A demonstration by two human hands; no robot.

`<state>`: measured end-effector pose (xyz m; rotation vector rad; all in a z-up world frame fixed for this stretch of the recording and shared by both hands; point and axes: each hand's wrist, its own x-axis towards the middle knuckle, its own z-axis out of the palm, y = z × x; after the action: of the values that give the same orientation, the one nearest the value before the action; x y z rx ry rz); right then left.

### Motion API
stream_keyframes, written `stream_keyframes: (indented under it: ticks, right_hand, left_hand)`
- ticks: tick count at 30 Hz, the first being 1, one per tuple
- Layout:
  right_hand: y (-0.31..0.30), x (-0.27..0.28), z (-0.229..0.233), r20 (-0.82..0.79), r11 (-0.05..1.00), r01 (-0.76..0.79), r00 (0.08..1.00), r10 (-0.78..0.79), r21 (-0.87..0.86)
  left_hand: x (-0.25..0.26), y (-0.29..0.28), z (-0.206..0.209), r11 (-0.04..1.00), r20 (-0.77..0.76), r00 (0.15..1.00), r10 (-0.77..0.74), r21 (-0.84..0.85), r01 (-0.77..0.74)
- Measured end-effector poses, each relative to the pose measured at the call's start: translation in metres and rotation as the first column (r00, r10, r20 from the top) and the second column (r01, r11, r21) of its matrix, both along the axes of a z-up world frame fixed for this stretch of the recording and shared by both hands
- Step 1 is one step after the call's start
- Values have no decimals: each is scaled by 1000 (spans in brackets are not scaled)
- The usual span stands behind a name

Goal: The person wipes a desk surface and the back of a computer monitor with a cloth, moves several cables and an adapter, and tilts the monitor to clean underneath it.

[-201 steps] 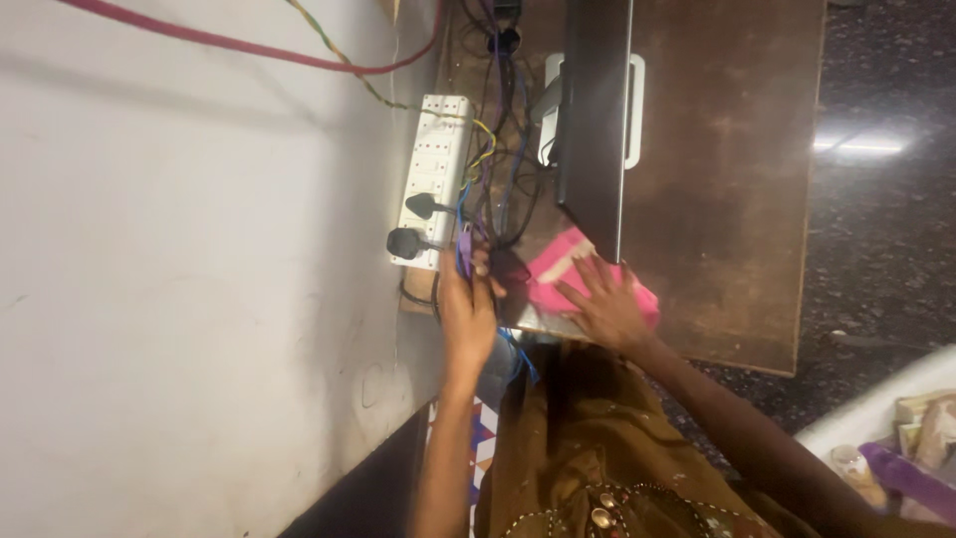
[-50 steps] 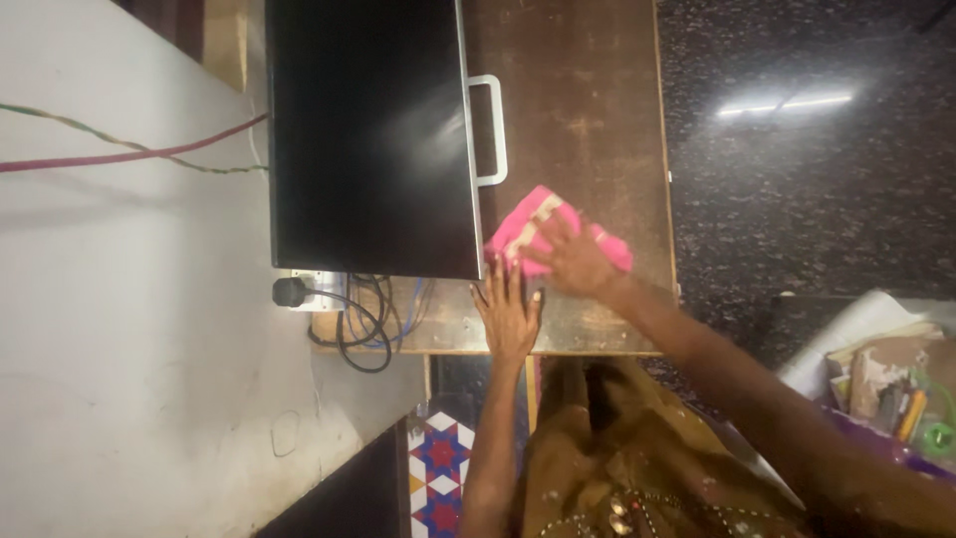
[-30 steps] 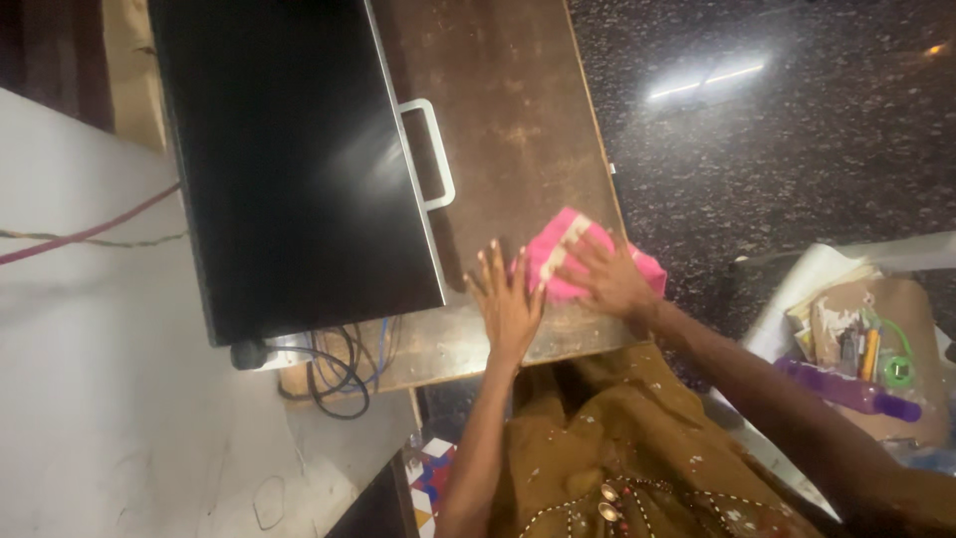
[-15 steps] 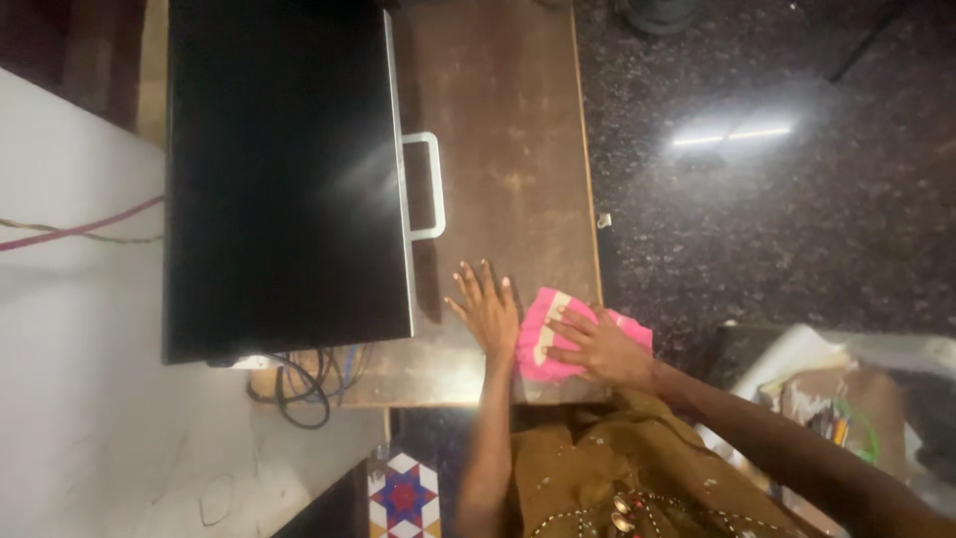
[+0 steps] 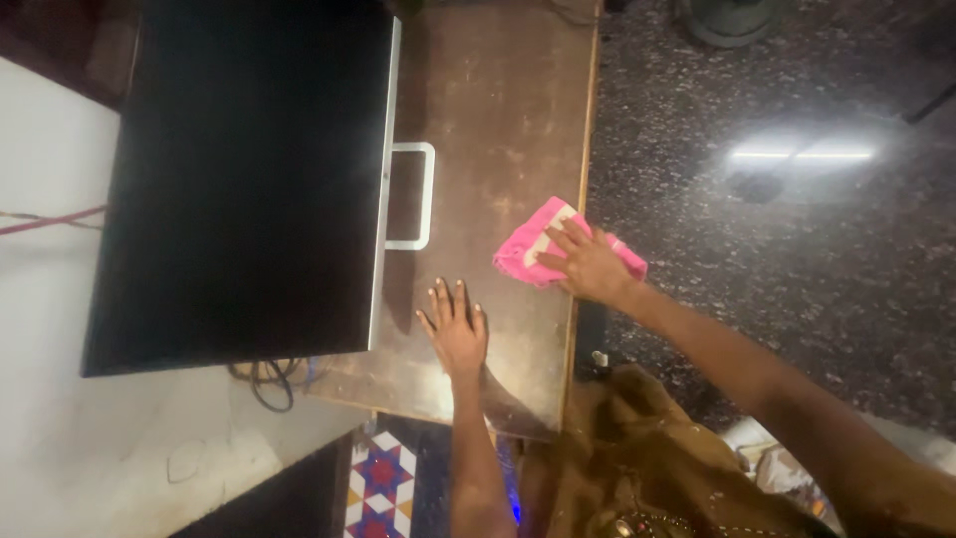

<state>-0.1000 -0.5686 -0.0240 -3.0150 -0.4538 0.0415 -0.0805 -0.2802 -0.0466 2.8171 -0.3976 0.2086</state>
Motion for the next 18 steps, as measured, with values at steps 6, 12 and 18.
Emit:
stream_keyframes:
  ticks: [6, 12, 18]
  right_hand:
    - [32, -24, 7, 125, 972, -230, 967, 224, 43]
    - [25, -37, -11, 28, 904, -410, 912, 410, 118]
    - [0, 21, -3, 121, 951, -304, 948, 296, 54]
  left_hand:
    - [0, -2, 10, 1000, -17, 1000, 6, 8, -5]
    - [-2, -4, 8, 1000, 4, 1000, 8, -12, -8]
    - [-1, -3, 9, 999, 34, 999, 29, -16, -28]
